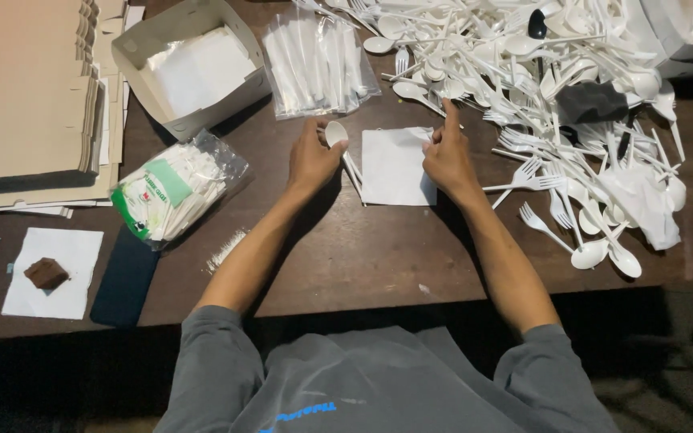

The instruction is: The person is assembling individual sets of plastic cutlery by placing a fork and spoon on a napkin and then sliding them into a plastic sleeve.

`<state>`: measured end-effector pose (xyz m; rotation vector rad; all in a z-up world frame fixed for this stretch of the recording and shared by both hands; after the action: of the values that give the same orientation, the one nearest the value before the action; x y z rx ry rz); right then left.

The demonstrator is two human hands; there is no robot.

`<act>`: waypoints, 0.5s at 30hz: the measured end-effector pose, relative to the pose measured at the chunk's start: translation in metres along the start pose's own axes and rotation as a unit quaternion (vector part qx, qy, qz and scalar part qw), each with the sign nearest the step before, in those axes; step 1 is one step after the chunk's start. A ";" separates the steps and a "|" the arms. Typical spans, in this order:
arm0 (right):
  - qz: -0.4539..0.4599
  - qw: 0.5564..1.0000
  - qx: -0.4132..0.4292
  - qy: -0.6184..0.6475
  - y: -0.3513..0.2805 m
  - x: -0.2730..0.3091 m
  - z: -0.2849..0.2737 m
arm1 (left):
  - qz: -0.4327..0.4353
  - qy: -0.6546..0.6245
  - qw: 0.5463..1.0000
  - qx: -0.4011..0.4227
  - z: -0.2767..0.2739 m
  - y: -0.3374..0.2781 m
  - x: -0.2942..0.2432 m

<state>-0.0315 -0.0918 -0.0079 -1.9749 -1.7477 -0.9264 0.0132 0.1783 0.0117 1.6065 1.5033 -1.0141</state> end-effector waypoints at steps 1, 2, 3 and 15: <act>-0.001 1.000 0.000 0.001 0.000 0.002 0.000 | 0.000 0.001 1.000 -0.001 0.000 0.004 0.004; -0.011 1.000 0.002 0.009 0.000 0.004 0.000 | 0.009 -0.029 0.999 -0.020 -0.001 0.008 0.008; -0.021 1.000 0.004 0.017 0.000 0.007 0.000 | 0.018 -0.059 0.997 -0.039 -0.002 0.013 0.013; -0.139 0.983 -0.114 -0.043 0.011 0.004 0.023 | 0.049 -0.150 0.987 0.000 0.011 0.039 -0.008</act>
<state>-0.0148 -0.0759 -0.0196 -1.9624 -2.0880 -1.1963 0.0508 0.1624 0.0132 1.4375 1.2106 -1.1439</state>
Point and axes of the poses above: each hand's wrist, its own y-axis towards the middle knuckle, its own z-axis out of the palm, x = y × z, the point moved 1 cm from there along y, towards the middle knuckle, and after that the axes turned 9 degrees about -y, right-handed, at the moved point
